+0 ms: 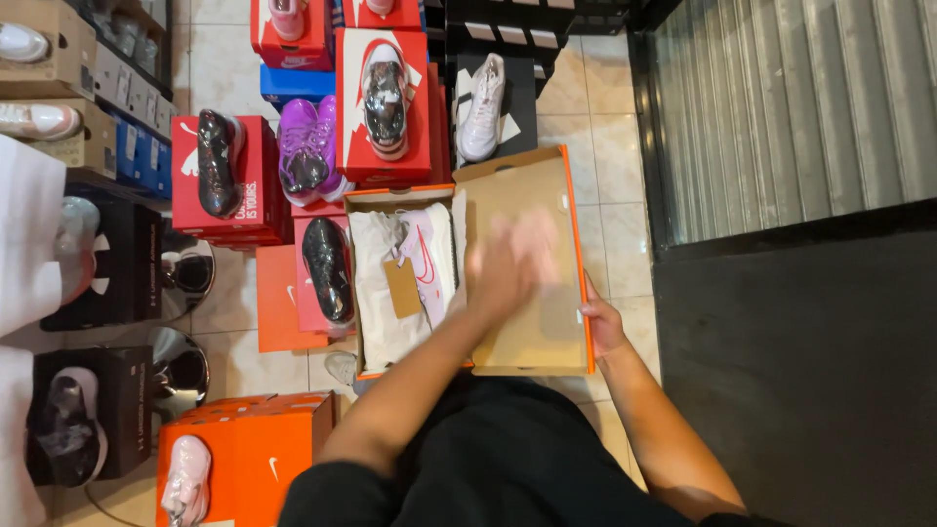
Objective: Opening shoe boxes and wiping them with a cloth to clean them before organizing in a warehouse.
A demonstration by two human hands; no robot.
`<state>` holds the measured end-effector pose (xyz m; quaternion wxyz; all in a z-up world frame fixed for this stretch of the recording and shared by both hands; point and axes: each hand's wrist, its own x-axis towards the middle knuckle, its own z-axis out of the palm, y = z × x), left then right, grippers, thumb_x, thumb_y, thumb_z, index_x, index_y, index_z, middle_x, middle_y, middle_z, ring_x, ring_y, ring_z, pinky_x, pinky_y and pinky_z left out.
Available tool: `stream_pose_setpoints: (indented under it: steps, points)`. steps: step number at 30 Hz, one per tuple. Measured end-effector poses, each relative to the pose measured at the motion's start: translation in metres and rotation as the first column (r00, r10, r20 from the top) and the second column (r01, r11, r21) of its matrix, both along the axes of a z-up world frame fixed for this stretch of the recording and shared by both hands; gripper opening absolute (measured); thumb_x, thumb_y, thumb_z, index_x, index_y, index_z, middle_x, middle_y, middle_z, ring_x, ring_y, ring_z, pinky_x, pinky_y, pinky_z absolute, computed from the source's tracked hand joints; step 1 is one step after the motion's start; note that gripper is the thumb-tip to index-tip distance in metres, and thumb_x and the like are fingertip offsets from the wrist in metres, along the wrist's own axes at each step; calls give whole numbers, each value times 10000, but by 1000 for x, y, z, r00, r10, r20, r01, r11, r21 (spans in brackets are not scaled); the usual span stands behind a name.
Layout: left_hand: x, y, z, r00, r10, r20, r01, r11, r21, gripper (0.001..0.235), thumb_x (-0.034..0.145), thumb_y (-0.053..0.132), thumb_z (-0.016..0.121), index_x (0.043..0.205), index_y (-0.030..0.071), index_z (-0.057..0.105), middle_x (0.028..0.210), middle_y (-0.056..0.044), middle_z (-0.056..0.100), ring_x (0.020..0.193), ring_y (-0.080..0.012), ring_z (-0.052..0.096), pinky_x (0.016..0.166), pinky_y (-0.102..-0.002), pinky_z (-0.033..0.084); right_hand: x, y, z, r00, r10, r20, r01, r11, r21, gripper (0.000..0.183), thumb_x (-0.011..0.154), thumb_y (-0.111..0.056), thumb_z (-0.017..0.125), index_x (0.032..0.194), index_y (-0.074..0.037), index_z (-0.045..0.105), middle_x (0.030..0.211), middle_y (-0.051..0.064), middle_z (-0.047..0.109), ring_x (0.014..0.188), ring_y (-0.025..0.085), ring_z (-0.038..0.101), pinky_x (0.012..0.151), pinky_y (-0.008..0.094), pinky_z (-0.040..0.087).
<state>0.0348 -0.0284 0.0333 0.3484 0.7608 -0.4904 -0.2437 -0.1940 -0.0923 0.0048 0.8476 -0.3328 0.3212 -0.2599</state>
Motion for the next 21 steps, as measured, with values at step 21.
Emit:
stream_pose_setpoints:
  steps: [21]
  points:
    - [212, 232, -51, 773, 390, -500, -395, 913, 102, 214, 947, 274, 598, 1016, 85, 673, 938, -184, 729, 893, -347, 725, 774, -392, 610, 202, 90, 153, 604, 386, -698, -740, 597, -310, 754, 909, -422, 720, 1552, -153, 433, 1609, 163, 351, 1476, 420, 326, 1121, 638, 349]
